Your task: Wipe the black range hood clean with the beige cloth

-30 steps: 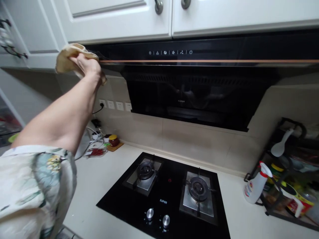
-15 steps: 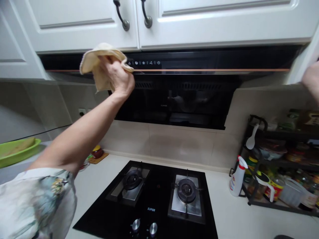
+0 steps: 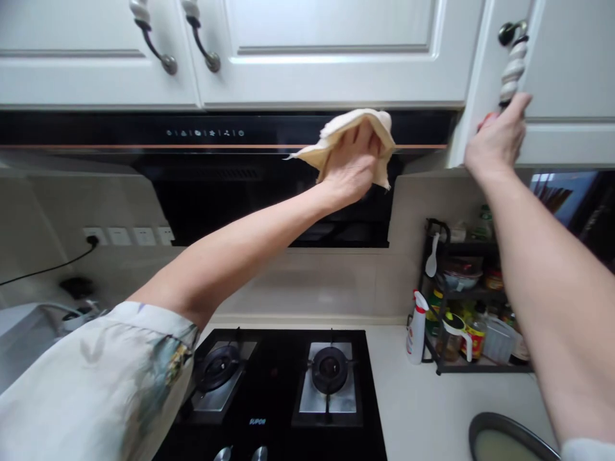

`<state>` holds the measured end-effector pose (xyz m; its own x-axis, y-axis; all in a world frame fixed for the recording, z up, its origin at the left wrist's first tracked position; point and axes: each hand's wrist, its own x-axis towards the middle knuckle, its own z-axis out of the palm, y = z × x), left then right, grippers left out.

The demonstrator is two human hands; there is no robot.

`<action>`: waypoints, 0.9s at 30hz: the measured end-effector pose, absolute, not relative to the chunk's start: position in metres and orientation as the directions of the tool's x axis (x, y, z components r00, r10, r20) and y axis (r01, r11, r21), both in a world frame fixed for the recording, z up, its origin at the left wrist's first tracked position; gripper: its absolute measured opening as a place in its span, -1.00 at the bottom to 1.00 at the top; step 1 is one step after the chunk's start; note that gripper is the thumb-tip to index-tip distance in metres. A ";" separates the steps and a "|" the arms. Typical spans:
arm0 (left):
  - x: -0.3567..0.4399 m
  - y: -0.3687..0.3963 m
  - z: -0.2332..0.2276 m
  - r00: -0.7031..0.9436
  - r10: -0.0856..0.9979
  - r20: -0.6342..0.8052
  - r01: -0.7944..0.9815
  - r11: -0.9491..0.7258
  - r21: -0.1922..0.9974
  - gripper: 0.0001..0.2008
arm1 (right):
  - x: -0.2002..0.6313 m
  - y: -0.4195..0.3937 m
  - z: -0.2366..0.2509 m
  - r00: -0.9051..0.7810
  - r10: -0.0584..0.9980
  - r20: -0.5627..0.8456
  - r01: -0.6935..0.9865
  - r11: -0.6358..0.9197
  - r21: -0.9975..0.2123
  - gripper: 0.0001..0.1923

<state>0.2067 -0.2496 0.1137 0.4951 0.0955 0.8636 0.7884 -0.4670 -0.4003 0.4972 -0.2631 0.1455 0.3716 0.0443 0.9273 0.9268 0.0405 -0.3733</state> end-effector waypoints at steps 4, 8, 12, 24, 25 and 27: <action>0.261 -0.267 0.114 0.648 -0.026 0.761 0.666 -0.464 -0.584 -0.46 | 0.474 -0.281 0.141 0.464 0.090 0.881 0.884 0.011 -0.467 -0.66; 0.278 -0.270 0.118 0.671 -0.037 0.740 0.638 -0.480 -0.602 -0.43 | 0.461 -0.288 0.142 0.519 0.123 0.846 0.852 0.007 -0.523 -0.67; 0.263 -0.257 0.118 0.737 -0.071 0.672 0.590 -0.418 -0.691 -0.41 | 0.454 -0.288 0.144 0.547 0.104 0.830 0.832 0.034 -0.553 -0.66; 0.181 -0.209 0.104 0.644 -0.019 0.764 0.617 -0.578 -0.534 -0.38 | 0.461 -0.292 0.138 0.448 0.084 0.890 0.893 0.001 -0.449 -0.58; 0.170 -0.206 0.102 0.629 -0.004 0.777 0.626 -0.590 -0.510 -0.38 | 0.461 -0.292 0.138 0.451 0.078 0.889 0.892 -0.001 -0.452 -0.59; 0.146 -0.202 0.097 0.604 0.037 0.796 0.646 -0.607 -0.462 -0.39 | 0.464 -0.290 0.139 0.453 0.067 0.889 0.891 -0.001 -0.454 -0.58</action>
<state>0.1460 -0.2020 0.0972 0.6037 0.0365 0.7964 0.6464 -0.6072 -0.4621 0.4641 -0.2900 0.1391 0.4530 0.0668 0.8890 0.8910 -0.0006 -0.4539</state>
